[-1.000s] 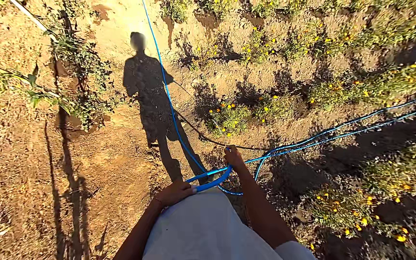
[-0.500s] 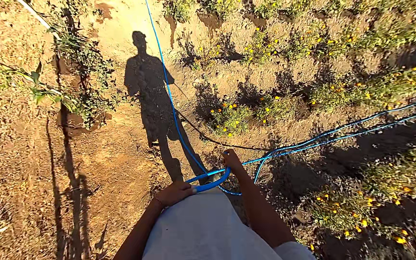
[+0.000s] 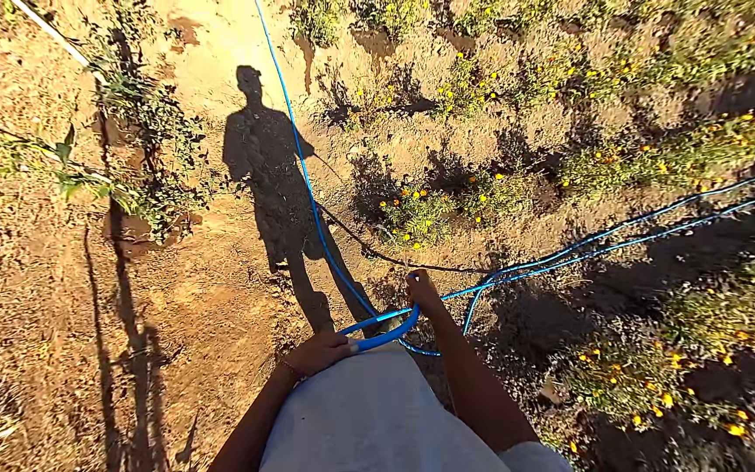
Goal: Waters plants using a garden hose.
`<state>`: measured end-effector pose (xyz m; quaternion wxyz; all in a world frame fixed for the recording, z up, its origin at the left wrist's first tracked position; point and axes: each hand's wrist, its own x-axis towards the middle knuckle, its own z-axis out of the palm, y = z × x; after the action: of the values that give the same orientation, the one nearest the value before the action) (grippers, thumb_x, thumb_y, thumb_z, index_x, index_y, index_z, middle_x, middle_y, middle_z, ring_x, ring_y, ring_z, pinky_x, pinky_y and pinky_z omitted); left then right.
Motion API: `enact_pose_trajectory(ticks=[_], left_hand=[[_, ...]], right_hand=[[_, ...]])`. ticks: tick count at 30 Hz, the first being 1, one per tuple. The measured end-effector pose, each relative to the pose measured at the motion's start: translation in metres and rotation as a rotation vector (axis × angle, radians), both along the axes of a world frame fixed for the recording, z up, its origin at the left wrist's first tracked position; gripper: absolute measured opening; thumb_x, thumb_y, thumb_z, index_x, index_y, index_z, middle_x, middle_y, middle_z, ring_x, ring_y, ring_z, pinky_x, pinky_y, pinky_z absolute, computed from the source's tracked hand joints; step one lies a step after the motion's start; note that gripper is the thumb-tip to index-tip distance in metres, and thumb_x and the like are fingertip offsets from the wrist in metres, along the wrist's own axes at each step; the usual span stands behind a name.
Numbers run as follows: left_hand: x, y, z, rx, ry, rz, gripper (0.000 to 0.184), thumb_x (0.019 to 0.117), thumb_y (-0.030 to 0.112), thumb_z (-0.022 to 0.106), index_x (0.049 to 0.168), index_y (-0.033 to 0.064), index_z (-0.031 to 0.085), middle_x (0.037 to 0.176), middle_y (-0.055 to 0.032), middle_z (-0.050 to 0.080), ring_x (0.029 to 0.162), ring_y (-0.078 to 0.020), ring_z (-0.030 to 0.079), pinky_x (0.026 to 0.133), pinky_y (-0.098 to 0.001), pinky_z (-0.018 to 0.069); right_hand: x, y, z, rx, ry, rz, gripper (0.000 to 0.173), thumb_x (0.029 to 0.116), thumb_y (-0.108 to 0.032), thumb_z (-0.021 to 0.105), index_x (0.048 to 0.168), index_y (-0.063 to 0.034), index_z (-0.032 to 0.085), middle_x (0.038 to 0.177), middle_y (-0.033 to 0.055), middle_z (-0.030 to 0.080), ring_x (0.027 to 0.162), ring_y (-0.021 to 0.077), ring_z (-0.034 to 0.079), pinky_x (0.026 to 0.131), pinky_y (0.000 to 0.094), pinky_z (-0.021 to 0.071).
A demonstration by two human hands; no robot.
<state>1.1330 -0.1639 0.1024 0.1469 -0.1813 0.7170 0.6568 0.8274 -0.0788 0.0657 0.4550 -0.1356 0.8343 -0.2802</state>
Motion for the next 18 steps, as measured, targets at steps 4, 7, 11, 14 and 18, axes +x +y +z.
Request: enact_pose_trajectory(ticks=[4, 7, 11, 14, 18], left_hand=[[-0.003, -0.002, 0.000, -0.003, -0.008, -0.014, 0.046, 0.1070, 0.042, 0.048, 0.080, 0.0066, 0.059, 0.069, -0.0003, 0.051, 0.065, -0.0118, 0.051, 0.066, -0.0366, 0.0442], [-0.005, -0.002, 0.001, 0.004, 0.003, -0.018, 0.047, 0.1069, 0.043, 0.049, 0.080, 0.0065, 0.060, 0.068, -0.0001, 0.051, 0.064, -0.0109, 0.051, 0.064, -0.0351, 0.0444], [-0.008, -0.003, 0.002, -0.026, 0.005, -0.054, 0.048, 0.1074, 0.042, 0.047, 0.080, 0.0050, 0.060, 0.069, -0.0019, 0.052, 0.066, -0.0130, 0.052, 0.066, -0.0371, 0.0443], [-0.010, -0.004, 0.005, -0.031, -0.001, -0.071, 0.046, 0.1077, 0.041, 0.047, 0.082, 0.0056, 0.061, 0.070, -0.0013, 0.052, 0.066, -0.0119, 0.052, 0.066, -0.0360, 0.0446], [-0.011, -0.005, 0.004, -0.032, -0.010, -0.081, 0.047, 0.1073, 0.042, 0.048, 0.082, 0.0052, 0.061, 0.071, -0.0018, 0.053, 0.067, -0.0124, 0.053, 0.067, -0.0369, 0.0448]], right_hand=[[-0.002, 0.003, 0.000, -0.008, 0.021, -0.041, 0.034, 0.1112, -0.023, 0.042, 0.139, -0.0041, 0.046, 0.091, 0.0124, 0.057, 0.066, 0.0199, 0.056, 0.063, 0.0388, 0.0521], [-0.003, 0.007, 0.001, -0.031, 0.035, -0.065, 0.034, 0.1107, -0.021, 0.043, 0.139, -0.0027, 0.047, 0.094, 0.0144, 0.059, 0.068, 0.0212, 0.057, 0.065, 0.0401, 0.0522], [-0.004, 0.015, -0.001, -0.026, 0.047, -0.100, 0.034, 0.1107, -0.022, 0.044, 0.139, -0.0031, 0.047, 0.094, 0.0144, 0.060, 0.067, 0.0210, 0.059, 0.065, 0.0396, 0.0534], [-0.004, 0.021, -0.005, -0.016, 0.066, -0.134, 0.035, 0.1104, -0.021, 0.044, 0.139, -0.0013, 0.046, 0.093, 0.0147, 0.061, 0.069, 0.0221, 0.060, 0.068, 0.0415, 0.0537], [0.000, 0.028, -0.004, 0.054, 0.087, -0.154, 0.036, 0.1099, -0.023, 0.045, 0.139, -0.0009, 0.049, 0.099, 0.0174, 0.064, 0.077, 0.0248, 0.064, 0.074, 0.0435, 0.0545]])
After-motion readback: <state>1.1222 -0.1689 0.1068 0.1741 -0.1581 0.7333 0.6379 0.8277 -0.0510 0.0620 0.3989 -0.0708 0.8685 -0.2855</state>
